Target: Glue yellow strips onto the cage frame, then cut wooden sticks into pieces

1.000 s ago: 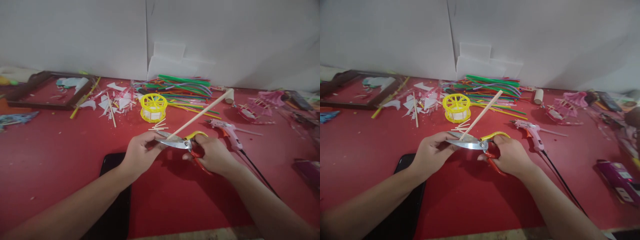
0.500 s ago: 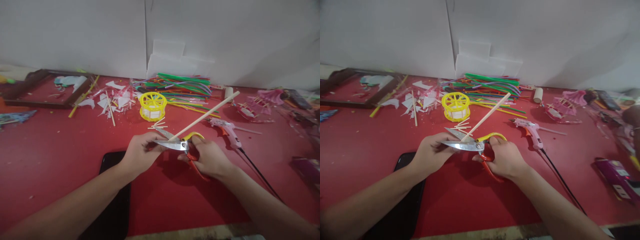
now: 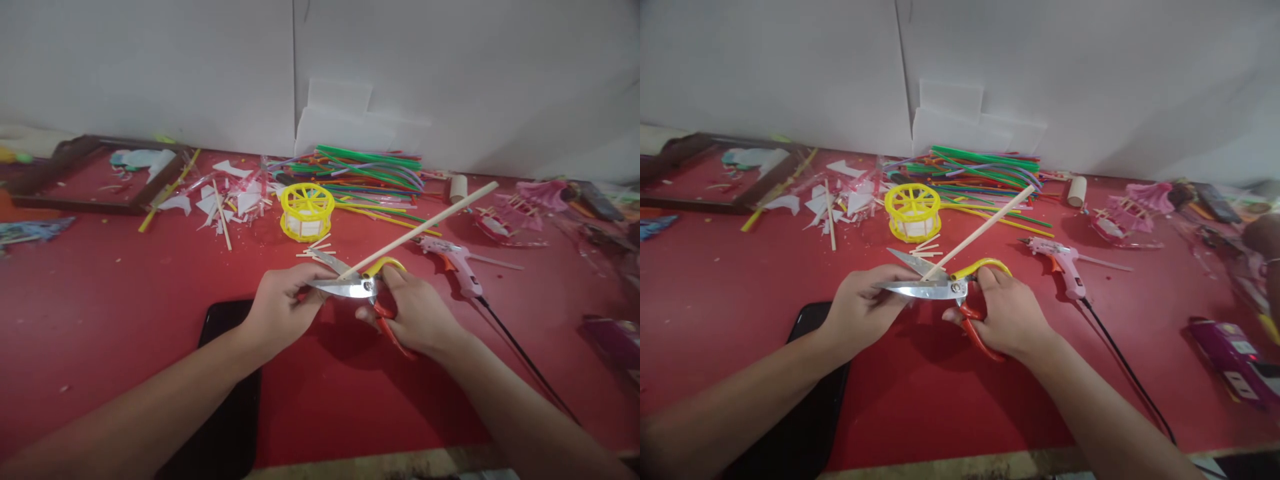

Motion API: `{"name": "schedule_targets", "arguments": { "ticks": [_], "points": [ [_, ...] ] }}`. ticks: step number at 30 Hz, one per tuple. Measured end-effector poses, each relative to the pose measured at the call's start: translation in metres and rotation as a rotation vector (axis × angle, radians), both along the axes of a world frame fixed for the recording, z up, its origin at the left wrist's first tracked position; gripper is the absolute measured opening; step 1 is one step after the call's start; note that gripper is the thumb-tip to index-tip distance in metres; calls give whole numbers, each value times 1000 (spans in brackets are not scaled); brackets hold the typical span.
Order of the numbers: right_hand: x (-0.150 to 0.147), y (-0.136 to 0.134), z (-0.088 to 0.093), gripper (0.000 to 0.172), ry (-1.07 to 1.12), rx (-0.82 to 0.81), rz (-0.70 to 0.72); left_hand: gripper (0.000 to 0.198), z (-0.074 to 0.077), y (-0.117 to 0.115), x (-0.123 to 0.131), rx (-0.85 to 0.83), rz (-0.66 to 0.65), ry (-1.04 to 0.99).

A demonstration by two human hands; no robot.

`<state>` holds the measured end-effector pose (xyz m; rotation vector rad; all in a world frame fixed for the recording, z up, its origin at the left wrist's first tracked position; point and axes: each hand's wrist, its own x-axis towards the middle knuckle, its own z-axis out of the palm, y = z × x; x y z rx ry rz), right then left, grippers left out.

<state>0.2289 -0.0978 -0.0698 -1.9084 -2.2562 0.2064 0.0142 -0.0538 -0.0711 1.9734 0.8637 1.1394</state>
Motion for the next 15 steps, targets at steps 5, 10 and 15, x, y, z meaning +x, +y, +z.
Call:
{"name": "schedule_targets", "arguments": {
  "ticks": [5, 10, 15],
  "points": [
    [2, -2, -1, 41, 25, -27, 3, 19, 1, -1, 0, -4, -8, 20],
    [4, -3, 1, 38, 92, 2, 14, 16, 2, -9, 6, -10, -209, 79],
    [13, 5, 0, 42, 83, 52, -67, 18, 2, -9, 9, -254, -41, 109]
  ]
}}
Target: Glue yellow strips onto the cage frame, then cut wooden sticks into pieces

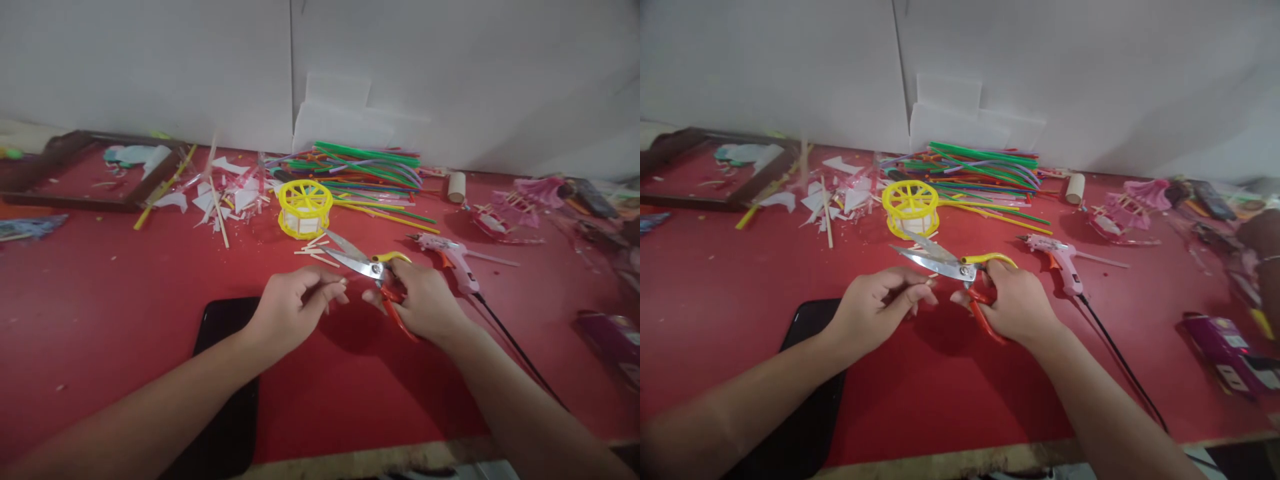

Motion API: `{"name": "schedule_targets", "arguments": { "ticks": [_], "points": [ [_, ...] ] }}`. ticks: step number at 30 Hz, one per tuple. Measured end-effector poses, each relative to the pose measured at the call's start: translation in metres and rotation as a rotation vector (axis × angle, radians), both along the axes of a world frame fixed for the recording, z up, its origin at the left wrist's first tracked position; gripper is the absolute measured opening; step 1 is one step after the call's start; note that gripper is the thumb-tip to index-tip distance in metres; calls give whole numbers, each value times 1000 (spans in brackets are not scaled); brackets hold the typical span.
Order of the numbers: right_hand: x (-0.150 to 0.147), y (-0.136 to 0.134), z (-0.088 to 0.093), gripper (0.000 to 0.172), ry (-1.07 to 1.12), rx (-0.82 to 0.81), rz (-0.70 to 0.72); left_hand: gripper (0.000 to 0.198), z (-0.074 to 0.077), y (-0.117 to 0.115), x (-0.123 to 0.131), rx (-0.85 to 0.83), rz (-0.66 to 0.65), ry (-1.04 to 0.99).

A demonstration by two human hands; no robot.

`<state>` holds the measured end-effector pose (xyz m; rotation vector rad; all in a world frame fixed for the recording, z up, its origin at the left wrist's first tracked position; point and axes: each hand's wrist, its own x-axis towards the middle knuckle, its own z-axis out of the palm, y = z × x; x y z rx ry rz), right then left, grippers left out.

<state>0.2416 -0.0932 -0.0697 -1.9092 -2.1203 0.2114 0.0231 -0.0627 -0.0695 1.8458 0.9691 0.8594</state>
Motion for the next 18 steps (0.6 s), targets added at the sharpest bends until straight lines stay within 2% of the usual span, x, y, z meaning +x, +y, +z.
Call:
{"name": "schedule_targets", "arguments": {
  "ticks": [2, 5, 18],
  "points": [
    [3, 3, -3, 42, 11, -37, -23, 17, -1, 3, 0, -87, 40, -16],
    [4, 5, -6, 42, 22, -38, -25, 17, -2, 6, -1, -144, 20, -41],
    [5, 7, -6, 40, 59, -51, -68, 15, -6, 7, 0, -122, 1, -93]
  ]
}}
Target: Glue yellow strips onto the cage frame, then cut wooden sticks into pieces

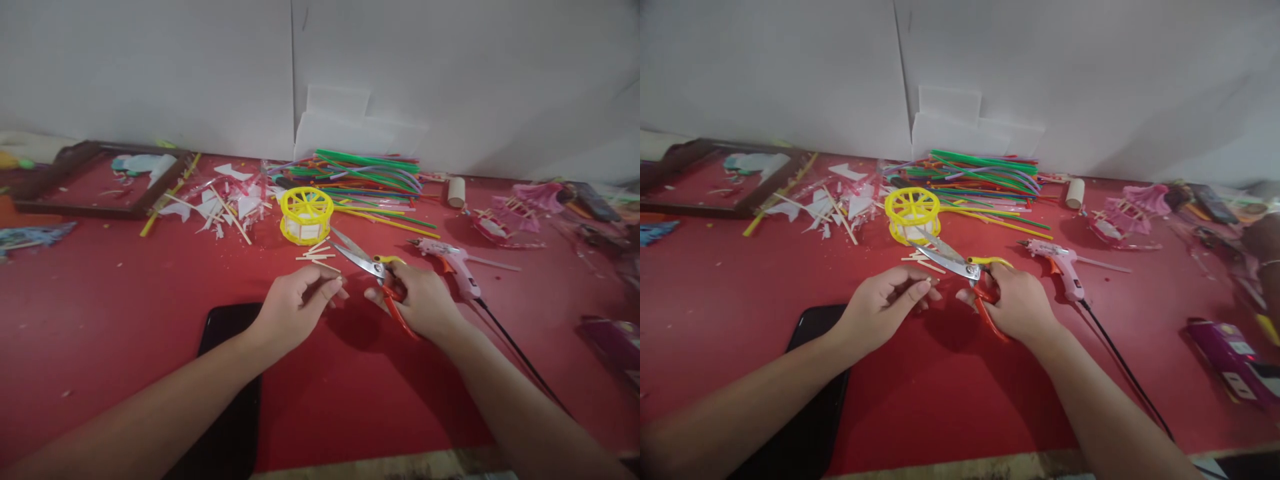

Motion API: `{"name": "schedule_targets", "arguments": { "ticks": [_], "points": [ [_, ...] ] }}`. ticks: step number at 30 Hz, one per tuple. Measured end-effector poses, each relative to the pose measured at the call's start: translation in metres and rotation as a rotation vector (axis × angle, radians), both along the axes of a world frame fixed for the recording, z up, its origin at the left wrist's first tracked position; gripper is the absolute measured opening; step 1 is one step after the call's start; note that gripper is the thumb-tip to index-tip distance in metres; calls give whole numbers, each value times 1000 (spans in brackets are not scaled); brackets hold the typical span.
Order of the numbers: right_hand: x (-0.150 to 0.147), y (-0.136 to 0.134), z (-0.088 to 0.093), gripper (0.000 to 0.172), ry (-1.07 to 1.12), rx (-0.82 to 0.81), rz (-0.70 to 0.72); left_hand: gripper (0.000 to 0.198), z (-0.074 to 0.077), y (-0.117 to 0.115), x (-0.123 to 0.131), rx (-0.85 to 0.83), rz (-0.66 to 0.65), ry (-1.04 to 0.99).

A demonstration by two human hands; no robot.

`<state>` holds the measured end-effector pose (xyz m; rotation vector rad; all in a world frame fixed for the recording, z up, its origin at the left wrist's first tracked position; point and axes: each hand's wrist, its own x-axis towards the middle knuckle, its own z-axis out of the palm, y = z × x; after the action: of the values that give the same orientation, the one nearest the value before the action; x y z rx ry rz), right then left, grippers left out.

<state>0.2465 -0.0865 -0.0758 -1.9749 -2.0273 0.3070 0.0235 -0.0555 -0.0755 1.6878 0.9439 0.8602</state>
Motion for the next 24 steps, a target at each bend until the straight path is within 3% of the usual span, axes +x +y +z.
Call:
{"name": "schedule_targets", "arguments": {
  "ticks": [7, 17, 20, 24],
  "points": [
    [4, 0, 1, 40, 35, 36, -85, 7, 2, -1, 1, -13, -18, -197],
    [2, 1, 4, 44, 56, 96, -115, 4, 2, -3, -1, 58, 2, -257],
    [1, 1, 5, 44, 66, 98, -120, 7, 4, -2, 1, -58, 50, -297],
    [1, 0, 6, 46, 95, 93, -116, 23, 4, 3, 2, -343, 73, -360]
  ]
}}
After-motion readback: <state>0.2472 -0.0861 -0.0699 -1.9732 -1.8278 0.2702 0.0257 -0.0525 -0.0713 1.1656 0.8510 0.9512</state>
